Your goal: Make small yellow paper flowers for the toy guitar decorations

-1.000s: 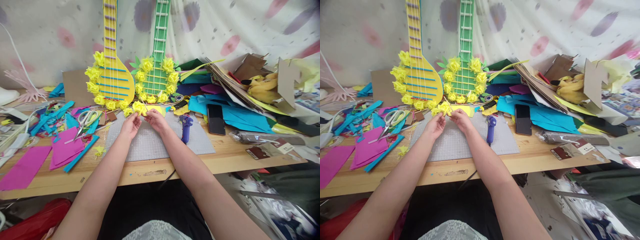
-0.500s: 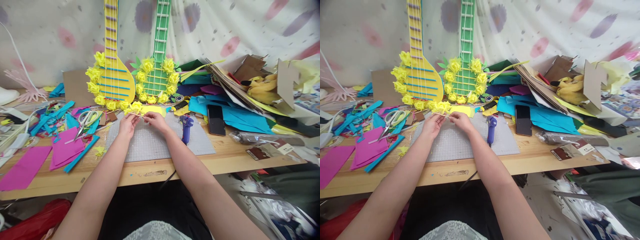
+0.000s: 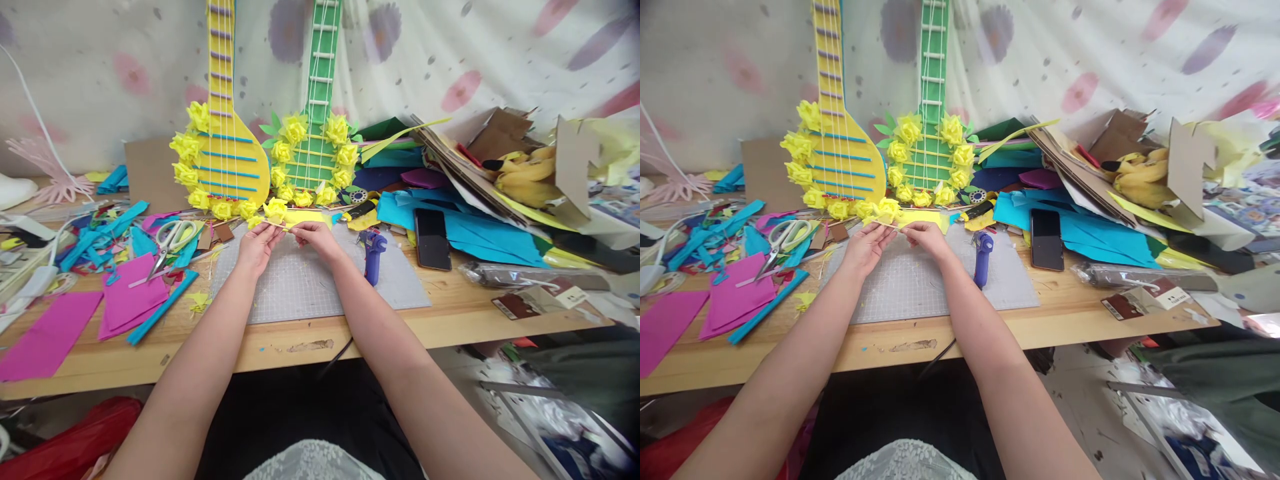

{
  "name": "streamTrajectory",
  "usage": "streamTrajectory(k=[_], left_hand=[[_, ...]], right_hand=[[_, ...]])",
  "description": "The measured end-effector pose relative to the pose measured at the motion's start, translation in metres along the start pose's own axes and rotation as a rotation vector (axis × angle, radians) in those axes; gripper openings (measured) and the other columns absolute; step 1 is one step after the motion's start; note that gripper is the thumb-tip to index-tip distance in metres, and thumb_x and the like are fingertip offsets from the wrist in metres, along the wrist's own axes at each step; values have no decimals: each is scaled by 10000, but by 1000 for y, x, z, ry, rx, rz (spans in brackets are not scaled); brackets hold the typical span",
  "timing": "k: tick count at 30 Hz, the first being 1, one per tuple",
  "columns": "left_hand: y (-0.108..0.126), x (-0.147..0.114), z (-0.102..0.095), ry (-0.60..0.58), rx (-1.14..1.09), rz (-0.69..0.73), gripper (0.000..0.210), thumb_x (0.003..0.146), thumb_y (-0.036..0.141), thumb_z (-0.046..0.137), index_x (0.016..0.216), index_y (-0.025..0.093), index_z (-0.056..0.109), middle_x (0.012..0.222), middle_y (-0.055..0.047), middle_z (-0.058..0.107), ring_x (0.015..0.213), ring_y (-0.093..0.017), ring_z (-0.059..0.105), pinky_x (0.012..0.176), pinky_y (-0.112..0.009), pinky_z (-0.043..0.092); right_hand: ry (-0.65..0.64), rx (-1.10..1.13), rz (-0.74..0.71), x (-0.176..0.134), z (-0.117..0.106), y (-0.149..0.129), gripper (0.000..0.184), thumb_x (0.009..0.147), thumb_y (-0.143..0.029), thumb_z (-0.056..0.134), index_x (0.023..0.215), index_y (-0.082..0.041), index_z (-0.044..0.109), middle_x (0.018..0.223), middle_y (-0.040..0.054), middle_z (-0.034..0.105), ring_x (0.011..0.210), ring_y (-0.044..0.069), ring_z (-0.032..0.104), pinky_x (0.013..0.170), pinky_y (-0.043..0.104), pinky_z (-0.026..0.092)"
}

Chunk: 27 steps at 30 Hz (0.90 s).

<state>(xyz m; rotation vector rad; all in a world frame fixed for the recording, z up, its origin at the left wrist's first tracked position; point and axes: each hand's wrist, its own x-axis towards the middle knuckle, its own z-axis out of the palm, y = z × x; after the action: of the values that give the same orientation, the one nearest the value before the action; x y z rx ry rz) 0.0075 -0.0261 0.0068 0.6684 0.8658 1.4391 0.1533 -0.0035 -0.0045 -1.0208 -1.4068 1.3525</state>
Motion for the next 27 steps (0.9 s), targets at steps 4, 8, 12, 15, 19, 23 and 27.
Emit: streamTrajectory(k=[4,8,12,15,19,23,27], left_hand=[[0,0,-1,-25,18,20,73,713,71,586,722,127,632,768,-61,691,826,-145,650,903,-335,451],[-1,0,-1,17,0,42,57,676,86,625,648,129,600,726,-52,683,816,-157,651,871,-340,464],[-2,0,0,115,-2,59,88,637,91,653,628,129,573,665,-33,665,749,-150,654,825,-331,478],[-1,0,1,188,-8,51,68,650,85,632,645,121,574,649,-30,659,647,-120,639,781,-314,487],[-1,0,3,237,-28,51,67,655,80,625,657,124,574,637,-18,650,608,-101,625,758,-295,487],[-2,1,2,254,-27,54,81,641,98,654,675,127,586,633,-11,640,596,-96,619,764,-291,481],[-4,2,0,267,-39,53,83,642,106,662,678,129,591,617,-2,632,588,-87,607,769,-283,481]], right_hand=[[-34,26,16,-2,-1,-1,243,592,-371,643,601,-136,585,510,-41,492,472,51,427,510,213,377],[-99,26,43,-2,-2,0,257,609,-380,633,653,-128,611,500,-45,488,456,50,422,490,212,368],[-126,68,69,-4,2,-1,273,608,-384,645,687,-128,597,508,-47,495,456,49,438,486,206,380],[-99,141,65,-5,8,-2,299,585,-361,671,766,-152,558,508,-60,507,466,59,462,489,206,402],[-87,189,58,-6,12,-3,290,573,-342,677,710,-171,488,494,-64,510,463,65,472,475,207,411],[-102,184,65,-7,13,-4,277,576,-345,669,685,-169,485,502,-61,509,466,59,469,479,203,413],[-87,167,51,-8,15,-5,268,573,-337,671,672,-170,487,479,-66,498,454,57,456,470,198,409]])
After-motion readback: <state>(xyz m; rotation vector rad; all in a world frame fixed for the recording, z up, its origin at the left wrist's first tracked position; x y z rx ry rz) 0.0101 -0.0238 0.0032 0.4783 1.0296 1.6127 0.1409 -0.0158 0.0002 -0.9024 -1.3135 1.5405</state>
